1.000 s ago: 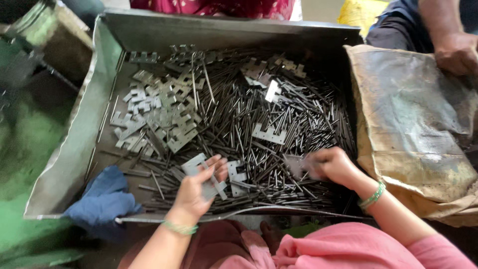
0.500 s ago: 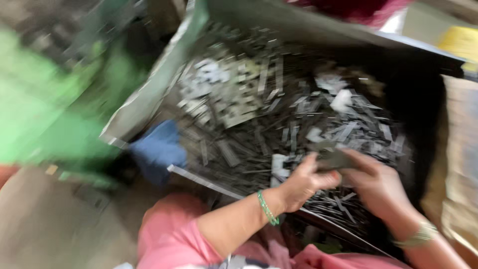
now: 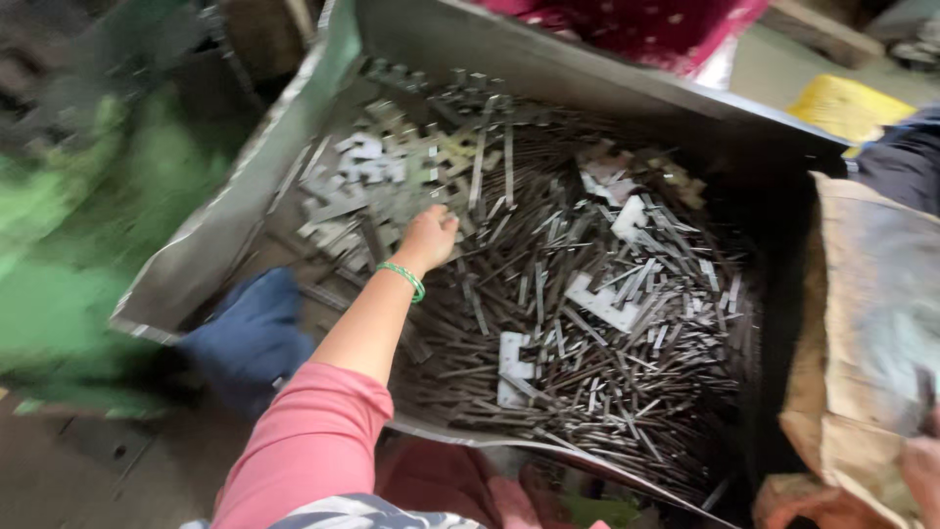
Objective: The person sits on the floor and sorts small metal brackets and rods from a large bin, picking them up by hand and moving them into separate piles. The person occasionally wipes the bin with a blue cloth while continuing to sort the parts.
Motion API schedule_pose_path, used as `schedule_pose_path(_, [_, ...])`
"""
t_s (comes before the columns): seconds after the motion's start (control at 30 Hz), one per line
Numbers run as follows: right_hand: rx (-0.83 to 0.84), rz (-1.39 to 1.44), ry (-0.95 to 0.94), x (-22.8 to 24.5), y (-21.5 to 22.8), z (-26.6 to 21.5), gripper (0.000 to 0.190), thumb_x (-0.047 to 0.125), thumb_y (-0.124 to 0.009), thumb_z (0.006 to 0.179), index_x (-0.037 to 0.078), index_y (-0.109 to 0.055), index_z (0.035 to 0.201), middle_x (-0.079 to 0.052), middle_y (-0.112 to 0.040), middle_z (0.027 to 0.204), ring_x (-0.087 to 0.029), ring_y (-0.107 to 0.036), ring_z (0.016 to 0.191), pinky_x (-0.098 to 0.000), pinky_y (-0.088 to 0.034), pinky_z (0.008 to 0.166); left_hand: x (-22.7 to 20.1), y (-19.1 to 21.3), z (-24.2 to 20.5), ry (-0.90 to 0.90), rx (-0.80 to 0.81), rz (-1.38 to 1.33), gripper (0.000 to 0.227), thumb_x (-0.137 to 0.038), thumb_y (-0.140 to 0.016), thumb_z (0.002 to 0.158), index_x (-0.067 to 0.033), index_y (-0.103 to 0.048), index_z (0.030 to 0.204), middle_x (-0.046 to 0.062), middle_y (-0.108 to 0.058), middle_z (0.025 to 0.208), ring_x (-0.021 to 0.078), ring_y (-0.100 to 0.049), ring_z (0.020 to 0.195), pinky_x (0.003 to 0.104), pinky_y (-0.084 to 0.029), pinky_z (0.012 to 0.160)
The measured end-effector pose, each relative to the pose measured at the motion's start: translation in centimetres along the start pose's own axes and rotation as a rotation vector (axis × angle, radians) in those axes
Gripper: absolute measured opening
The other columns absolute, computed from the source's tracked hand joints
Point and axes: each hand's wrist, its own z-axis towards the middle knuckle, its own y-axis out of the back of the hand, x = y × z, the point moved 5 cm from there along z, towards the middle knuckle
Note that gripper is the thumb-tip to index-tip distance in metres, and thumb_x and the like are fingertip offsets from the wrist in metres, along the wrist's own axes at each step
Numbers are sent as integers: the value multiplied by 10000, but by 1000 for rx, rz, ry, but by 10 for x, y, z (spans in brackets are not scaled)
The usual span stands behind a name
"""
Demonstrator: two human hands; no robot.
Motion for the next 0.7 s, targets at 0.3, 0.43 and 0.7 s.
schedule_pose_path(0.3, [16,130,109,53,63,5,356,184,-741,981,47,-705,1307,-148,-684,1352,-290,-685,1159,-347,-545,967,-9,-90,72,-40,-87,125,707,-342,-670,888,20,-441,1450,313,-609,1273,556,-564,1138,589,-470,951])
schedule_pose_path(0.43, [140,326,168,115,71,20,389,149,-717,906,66,-695,1285,-132,-691,1306,-294,-692,1145,-369,-554,969,-28,-74,67,233,-18,90,406,-357,-611,945,-41,-683,1190,227,-724,1100,439,-671,1035,530,-528,882])
schedule_pose_path(0.7, [383,398,573,263,33,49,549,182,-742,835,62,-589,1348,-211,-564,1398,-392,-549,1293,-451,-482,1045,-173,31,-22,-420,-120,146,358,-282,-561,1006,-30,-742,828,228,-675,749,445,-658,702,520,-524,654])
